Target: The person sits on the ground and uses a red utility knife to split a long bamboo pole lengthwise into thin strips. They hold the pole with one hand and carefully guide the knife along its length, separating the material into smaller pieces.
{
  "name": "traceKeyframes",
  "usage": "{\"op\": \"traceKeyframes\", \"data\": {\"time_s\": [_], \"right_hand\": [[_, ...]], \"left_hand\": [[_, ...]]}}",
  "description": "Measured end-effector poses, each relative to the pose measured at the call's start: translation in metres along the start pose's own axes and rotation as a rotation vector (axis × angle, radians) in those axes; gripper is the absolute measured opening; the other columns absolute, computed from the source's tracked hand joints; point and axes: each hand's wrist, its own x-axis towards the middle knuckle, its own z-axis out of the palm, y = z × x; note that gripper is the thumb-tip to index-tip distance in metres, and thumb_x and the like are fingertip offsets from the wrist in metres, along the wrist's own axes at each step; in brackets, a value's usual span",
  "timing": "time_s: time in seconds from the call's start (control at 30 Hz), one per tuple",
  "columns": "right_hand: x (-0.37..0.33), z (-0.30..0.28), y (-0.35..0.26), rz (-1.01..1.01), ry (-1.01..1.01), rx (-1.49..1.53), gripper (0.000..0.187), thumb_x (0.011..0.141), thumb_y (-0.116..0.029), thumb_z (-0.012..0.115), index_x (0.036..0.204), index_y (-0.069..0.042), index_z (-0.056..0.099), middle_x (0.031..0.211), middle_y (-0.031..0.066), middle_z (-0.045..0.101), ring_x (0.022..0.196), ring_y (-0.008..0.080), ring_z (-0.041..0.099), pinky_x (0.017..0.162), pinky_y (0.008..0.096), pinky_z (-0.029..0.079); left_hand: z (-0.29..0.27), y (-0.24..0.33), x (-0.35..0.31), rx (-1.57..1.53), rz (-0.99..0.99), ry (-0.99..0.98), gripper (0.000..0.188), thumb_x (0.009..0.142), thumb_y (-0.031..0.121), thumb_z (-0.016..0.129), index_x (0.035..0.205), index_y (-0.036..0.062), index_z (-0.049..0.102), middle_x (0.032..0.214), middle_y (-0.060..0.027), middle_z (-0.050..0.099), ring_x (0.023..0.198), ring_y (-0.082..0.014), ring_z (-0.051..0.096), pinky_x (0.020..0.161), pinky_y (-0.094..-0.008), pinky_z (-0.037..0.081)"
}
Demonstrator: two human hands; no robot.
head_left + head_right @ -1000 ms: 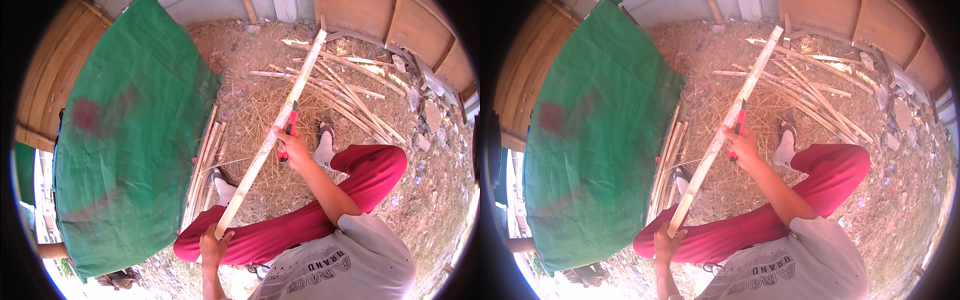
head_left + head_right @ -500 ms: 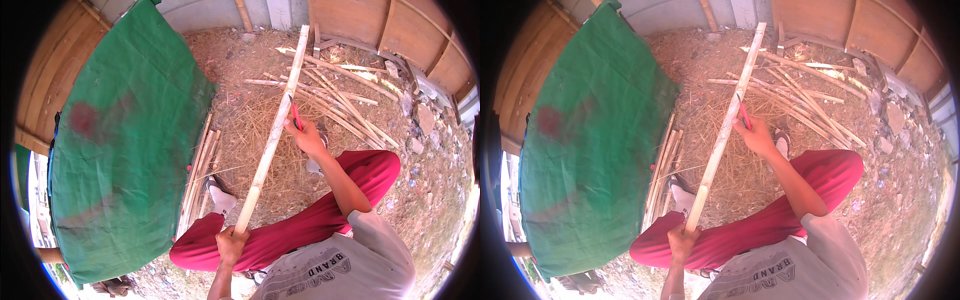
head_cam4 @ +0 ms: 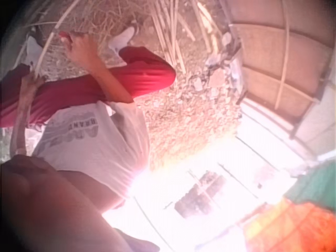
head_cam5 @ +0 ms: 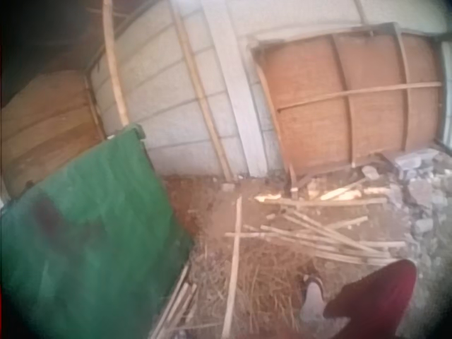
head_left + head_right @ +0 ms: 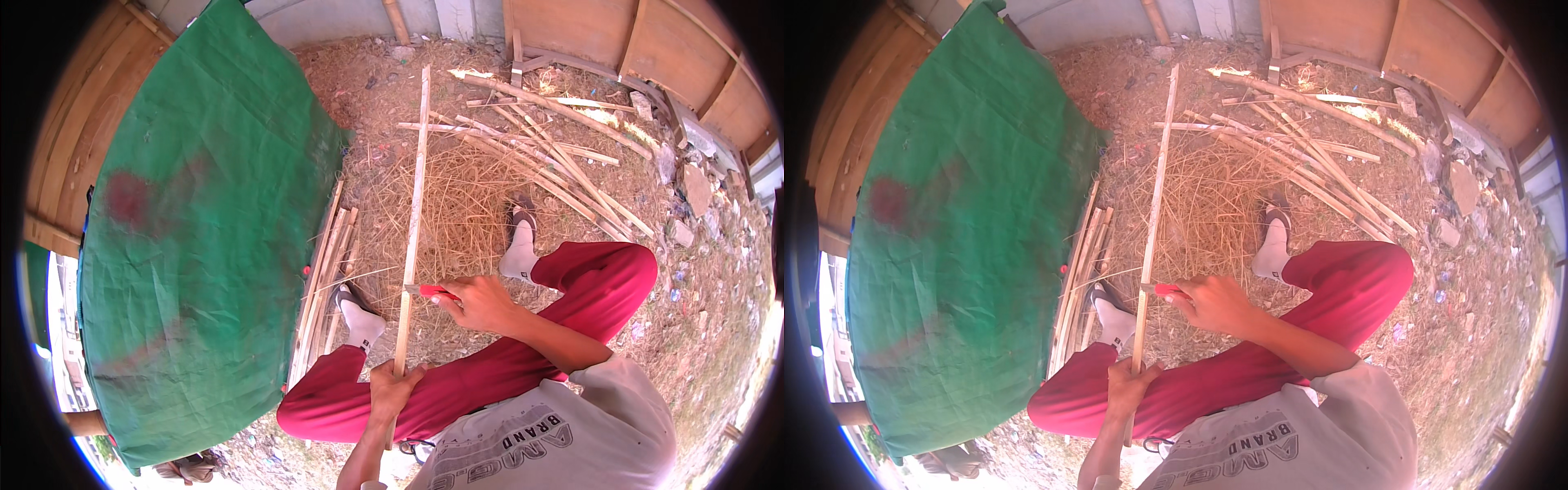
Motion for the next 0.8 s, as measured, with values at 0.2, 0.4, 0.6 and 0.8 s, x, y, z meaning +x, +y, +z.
{"op": "traceKeyframes", "data": {"time_s": [0.2, 0.4, 0.6, 0.8], "right_hand": [[0.005, 0.001, 0.002, 0.011, -0.024, -0.082, 0.038, 0.094, -0.042, 0.064, 0.103, -0.006, 0.076, 0.071, 0.0151, 0.071, 0.054, 0.0310, 0.066, 0.047, 0.0426, 0.049], [0.002, 0.005, 0.014, -0.004, 0.019, -0.064, 0.036, 0.094, -0.045, 0.063, 0.102, -0.012, 0.077, 0.070, 0.0129, 0.070, 0.058, 0.0321, 0.066, 0.050, 0.0445, 0.050], [0.010, 0.004, 0.034, 0.119, -0.058, -0.129, 0.037, 0.094, -0.048, 0.062, 0.103, -0.016, 0.078, 0.068, 0.0122, 0.068, 0.059, 0.0311, 0.066, 0.053, 0.0449, 0.051], [0.021, 0.029, 0.050, 0.252, -0.080, -0.116, 0.035, 0.094, -0.048, 0.061, 0.109, -0.021, 0.078, 0.070, 0.0145, 0.069, 0.070, 0.0333, 0.069, 0.062, 0.0469, 0.052]], "left_hand": [[0.005, -0.003, 0.000, 0.110, 0.041, 0.066, 0.033, 0.081, 0.026, 0.081, 0.077, -0.0036, 0.066, 0.059, -0.0076, 0.061, 0.054, -0.0114, 0.054, 0.054, -0.0337, 0.046], [0.002, -0.001, -0.006, 0.170, 0.014, 0.025, 0.022, 0.080, 0.016, 0.074, 0.079, -0.0042, 0.066, 0.063, -0.0121, 0.063, 0.056, -0.0171, 0.059, 0.058, -0.0368, 0.048], [0.001, -0.032, -0.017, 0.026, -0.034, -0.082, 0.018, 0.080, 0.014, 0.072, 0.076, -0.0021, 0.064, 0.060, -0.0087, 0.060, 0.055, -0.0146, 0.055, 0.055, -0.0338, 0.046], [-0.012, -0.042, -0.023, 0.073, -0.020, -0.107, 0.018, 0.080, 0.014, 0.072, 0.075, -0.0006, 0.063, 0.060, -0.0054, 0.059, 0.056, -0.0109, 0.054, 0.052, -0.0330, 0.044]]}}
